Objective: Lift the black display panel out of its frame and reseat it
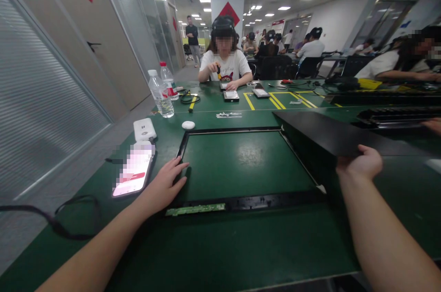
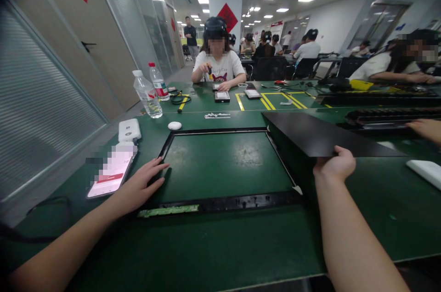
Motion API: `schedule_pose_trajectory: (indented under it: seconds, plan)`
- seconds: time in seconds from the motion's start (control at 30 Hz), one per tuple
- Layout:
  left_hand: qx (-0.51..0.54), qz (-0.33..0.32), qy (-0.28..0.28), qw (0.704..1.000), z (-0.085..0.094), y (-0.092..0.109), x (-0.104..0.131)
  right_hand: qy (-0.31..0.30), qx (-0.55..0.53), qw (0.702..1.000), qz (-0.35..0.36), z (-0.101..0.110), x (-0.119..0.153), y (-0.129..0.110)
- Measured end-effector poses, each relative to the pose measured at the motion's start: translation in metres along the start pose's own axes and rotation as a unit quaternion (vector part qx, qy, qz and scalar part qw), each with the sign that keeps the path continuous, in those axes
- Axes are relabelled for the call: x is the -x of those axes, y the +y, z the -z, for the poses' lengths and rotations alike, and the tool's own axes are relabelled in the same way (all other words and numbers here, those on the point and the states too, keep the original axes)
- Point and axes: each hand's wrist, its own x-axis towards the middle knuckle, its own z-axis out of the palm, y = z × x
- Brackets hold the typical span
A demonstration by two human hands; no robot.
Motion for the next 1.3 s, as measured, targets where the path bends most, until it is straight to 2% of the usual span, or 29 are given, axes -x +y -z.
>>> schedule_pose_trajectory:
  seconds: [0.1, 0.37, 0.73, 1.07, 1.3]
  plan:
    - [-0.001, 0.0, -0.004, 1.0, 0.0, -0.001, 0.0, 0.045, -0.006, 0.998, -0.039, -0.003, 0.005, 0.0]
    - [-0.008, 0.002, -0.008, 1.0, 0.0, 0.0, -0.001, 0.066, 0.021, 0.994, -0.083, 0.002, -0.002, 0.012]
    - [-0.018, -0.01, 0.006, 1.0, -0.004, -0.005, -0.002, 0.052, 0.019, 0.989, -0.137, 0.005, -0.013, 0.016]
    - [-0.03, -0.003, -0.007, 1.0, -0.002, -0.002, -0.001, 0.05, 0.013, 0.99, -0.129, 0.006, -0.014, 0.019]
    - [-0.006, -0.018, 0.01, 1.0, -0.001, -0.002, 0.0, -0.001, -0.015, 0.993, -0.115, 0.0, -0.002, 0.013]
